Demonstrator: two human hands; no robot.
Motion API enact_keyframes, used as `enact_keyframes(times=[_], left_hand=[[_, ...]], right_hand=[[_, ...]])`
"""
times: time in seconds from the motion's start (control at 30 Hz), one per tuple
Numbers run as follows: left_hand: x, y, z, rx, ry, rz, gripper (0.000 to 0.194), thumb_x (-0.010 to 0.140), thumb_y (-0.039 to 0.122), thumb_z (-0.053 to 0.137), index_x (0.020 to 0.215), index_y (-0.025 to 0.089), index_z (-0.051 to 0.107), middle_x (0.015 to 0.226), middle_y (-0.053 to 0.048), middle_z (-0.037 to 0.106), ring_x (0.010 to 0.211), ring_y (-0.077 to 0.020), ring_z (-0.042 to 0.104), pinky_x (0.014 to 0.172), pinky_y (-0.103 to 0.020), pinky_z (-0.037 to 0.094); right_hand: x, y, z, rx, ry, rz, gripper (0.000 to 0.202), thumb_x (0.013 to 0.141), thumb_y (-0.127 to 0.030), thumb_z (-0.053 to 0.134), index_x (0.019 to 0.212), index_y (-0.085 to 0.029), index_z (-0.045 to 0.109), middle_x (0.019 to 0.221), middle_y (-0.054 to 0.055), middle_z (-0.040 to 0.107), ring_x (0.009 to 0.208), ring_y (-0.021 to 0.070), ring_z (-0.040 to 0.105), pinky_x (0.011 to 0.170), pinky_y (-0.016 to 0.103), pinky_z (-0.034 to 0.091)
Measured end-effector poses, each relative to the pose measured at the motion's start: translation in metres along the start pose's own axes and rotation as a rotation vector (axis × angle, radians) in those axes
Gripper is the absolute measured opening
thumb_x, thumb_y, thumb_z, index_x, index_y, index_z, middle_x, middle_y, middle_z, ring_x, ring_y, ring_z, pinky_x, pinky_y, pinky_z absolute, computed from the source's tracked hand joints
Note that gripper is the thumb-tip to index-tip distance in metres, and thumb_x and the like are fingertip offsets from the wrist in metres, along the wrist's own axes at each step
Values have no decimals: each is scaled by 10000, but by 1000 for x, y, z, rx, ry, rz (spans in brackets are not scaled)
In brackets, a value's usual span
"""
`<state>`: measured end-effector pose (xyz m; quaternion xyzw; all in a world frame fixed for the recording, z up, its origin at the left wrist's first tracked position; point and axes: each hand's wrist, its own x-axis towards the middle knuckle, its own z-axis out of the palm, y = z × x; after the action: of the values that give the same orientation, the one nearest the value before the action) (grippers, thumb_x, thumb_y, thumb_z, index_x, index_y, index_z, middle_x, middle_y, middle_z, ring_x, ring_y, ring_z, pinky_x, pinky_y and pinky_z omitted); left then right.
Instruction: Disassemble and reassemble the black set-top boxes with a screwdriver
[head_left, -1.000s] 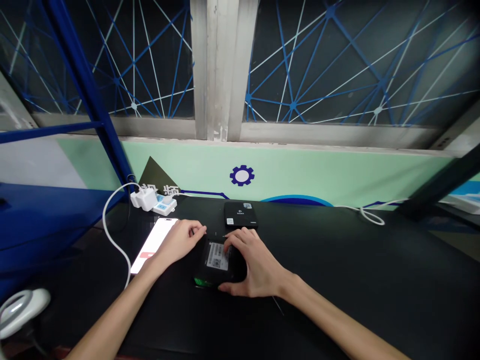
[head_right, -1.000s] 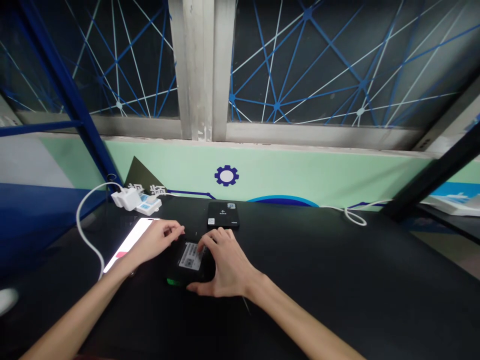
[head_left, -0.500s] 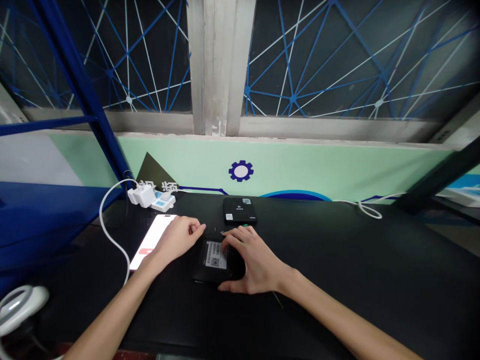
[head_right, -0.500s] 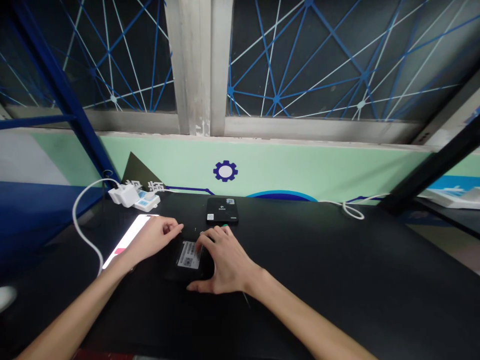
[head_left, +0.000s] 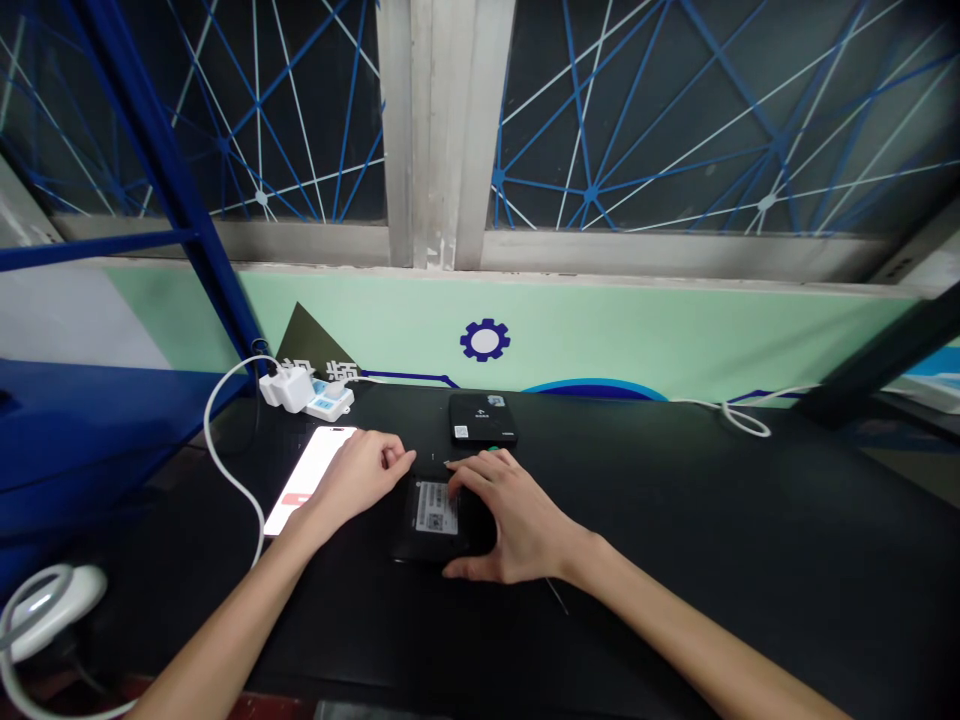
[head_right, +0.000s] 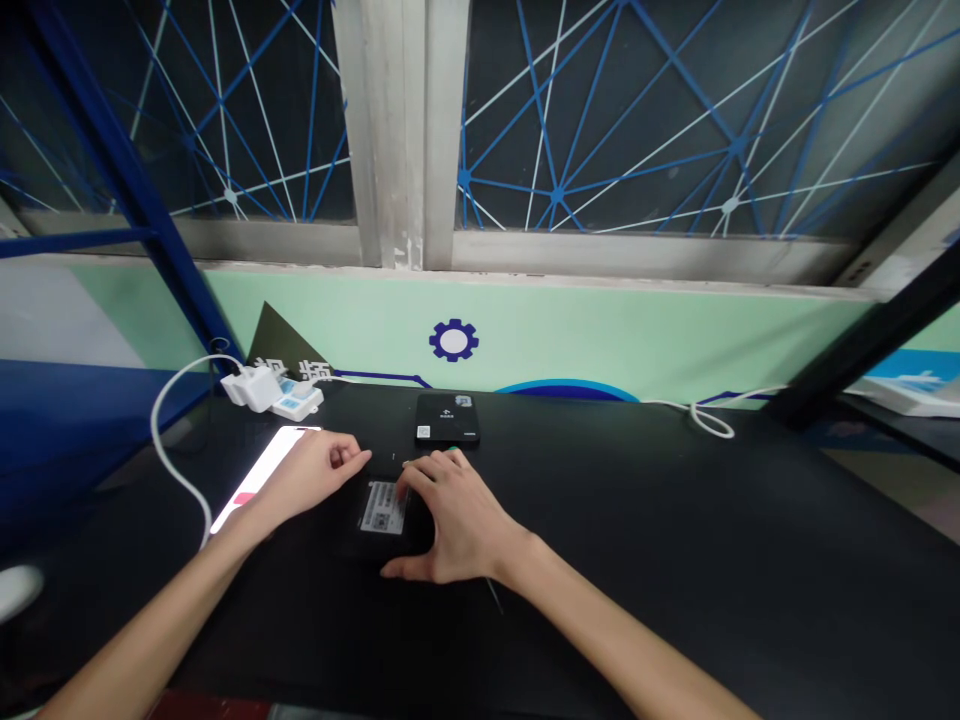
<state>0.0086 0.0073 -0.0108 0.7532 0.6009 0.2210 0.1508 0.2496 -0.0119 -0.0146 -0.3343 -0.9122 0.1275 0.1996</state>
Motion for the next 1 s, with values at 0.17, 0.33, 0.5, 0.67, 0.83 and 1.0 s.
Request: enact_keyframes(times=[0.17,0.33,0.5,0.67,0.83,1.0], left_hand=[[0,-3,2,6,-3,13,336,898,391,563,614,211,570,568,33,617,519,-136,539,508,-244,305],[0,-2,5,16,1,27,260,910,352,554,688,222,592,599,43,635,538,-140,556,515,-247,312],[-1,2,9,54,24,39,241,922,315,542,701,224,576,631,39,643,572,-145,574,532,-251,322],[-3,7,18,142,75,-4,246,953,313,518,729,227,570,694,17,664,643,-169,607,548,-258,315],[-7,12,28,261,98,-62,230,992,288,458,787,227,542,766,1,680,665,-180,641,539,-271,297],[-11,17,29,362,56,-41,224,1035,245,359,890,213,527,856,-48,693,732,-220,689,565,-286,346]], right_hand=[[1,3,3,-8,7,-7,698,565,-731,805,1003,-221,614,1193,111,671,1030,313,603,992,469,365],[1,2,1,-18,-3,-22,699,601,-766,762,1003,-211,622,1228,130,668,1049,324,605,989,476,379],[0,-1,-3,-31,-25,-36,601,670,-671,774,1022,-207,627,1302,135,629,1112,335,577,997,483,391],[1,-1,-4,-15,-58,-23,596,682,-641,783,1049,-198,627,1275,144,635,1093,325,584,983,475,418],[2,-2,-4,-11,-64,-10,596,674,-659,783,1023,-200,630,1203,133,666,1037,310,603,969,473,426],[3,-5,-6,-19,-74,19,592,658,-654,800,998,-202,626,1143,129,692,1007,310,612,952,472,433]])
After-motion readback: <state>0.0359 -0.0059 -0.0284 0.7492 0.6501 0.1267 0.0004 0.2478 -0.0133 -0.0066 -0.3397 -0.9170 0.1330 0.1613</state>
